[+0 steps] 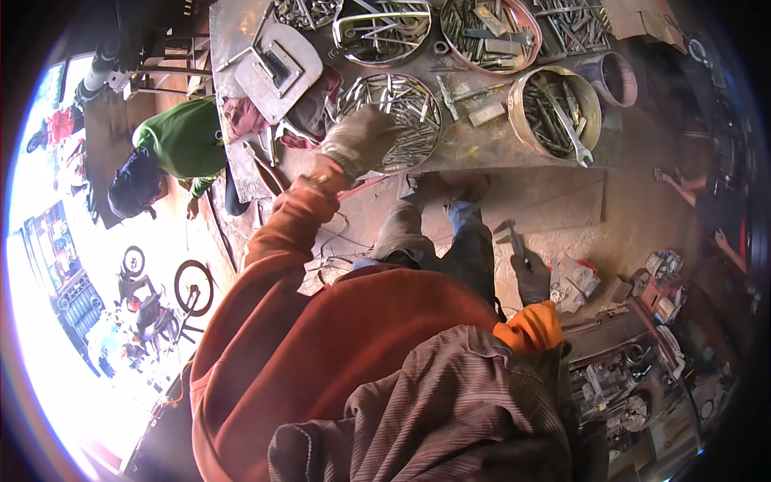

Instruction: The person uses a caliper to measure metal pins and components on a workbench, picking items from various containers, and then measures a large blue metal part on a machine.

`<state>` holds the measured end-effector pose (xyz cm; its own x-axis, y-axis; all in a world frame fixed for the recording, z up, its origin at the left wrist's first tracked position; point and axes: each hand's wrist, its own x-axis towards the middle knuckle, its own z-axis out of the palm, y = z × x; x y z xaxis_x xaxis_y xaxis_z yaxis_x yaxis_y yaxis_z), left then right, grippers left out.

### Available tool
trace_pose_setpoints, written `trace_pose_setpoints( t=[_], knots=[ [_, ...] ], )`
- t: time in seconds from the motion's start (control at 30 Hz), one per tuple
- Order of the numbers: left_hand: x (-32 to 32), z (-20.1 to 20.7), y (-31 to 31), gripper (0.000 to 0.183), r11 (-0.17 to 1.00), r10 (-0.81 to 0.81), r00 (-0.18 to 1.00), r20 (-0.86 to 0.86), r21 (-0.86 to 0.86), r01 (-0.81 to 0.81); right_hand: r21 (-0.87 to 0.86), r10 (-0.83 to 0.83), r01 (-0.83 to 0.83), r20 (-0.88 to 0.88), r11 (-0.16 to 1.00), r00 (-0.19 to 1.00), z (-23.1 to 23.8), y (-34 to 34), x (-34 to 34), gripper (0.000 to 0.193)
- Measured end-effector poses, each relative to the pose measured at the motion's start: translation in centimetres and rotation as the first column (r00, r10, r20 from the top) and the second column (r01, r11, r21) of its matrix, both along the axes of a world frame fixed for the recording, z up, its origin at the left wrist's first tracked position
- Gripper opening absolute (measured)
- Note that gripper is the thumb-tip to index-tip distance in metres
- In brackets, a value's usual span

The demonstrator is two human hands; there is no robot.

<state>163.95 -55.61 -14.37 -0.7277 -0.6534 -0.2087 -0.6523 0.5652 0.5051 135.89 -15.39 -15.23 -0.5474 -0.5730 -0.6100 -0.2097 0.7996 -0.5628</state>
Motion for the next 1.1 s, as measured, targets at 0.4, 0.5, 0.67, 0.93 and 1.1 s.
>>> trace_pose_setpoints(
  t=[0.4, 0.5, 0.67, 0.93, 1.1],
  knots=[
    [1.1, 3.1, 6.2, 0.031, 0.133, 0.787, 0.567, -0.243, 0.964, 0.228, -0.319, -0.023, 0.055, 0.105, 0.946, 0.994, 9.6, -16.1, 1.4, 0.039],
    [-1.2, 4.7, 6.9, 0.031, 0.169, 0.940, 0.255, -0.226, 0.959, 0.227, -0.356, 0.026, 0.022, 0.128, 0.934, 0.991, 11.2, -17.7, 2.1, 0.042],
    [0.5, 6.6, 5.3, 0.020, 0.224, 0.770, 0.591, -0.243, 0.969, 0.107, -0.371, 0.092, -0.027, 0.158, 0.928, 0.983, 12.6, -18.6, 2.3, 0.043],
    [-0.5, 9.6, 7.4, 0.019, 0.862, 0.316, 0.850, -0.421, 0.501, -0.072, -0.279, 0.307, -0.340, -0.156, 0.898, 0.939, 17.3, -21.6, 3.0, 0.045],
    [-0.2, 11.6, 8.3, 0.026, 0.966, 0.145, 0.859, -0.490, 0.256, -0.016, -0.501, 0.409, -0.538, -0.351, 0.678, 0.842, 16.9, -21.7, 2.5, 0.046]
  ],
)
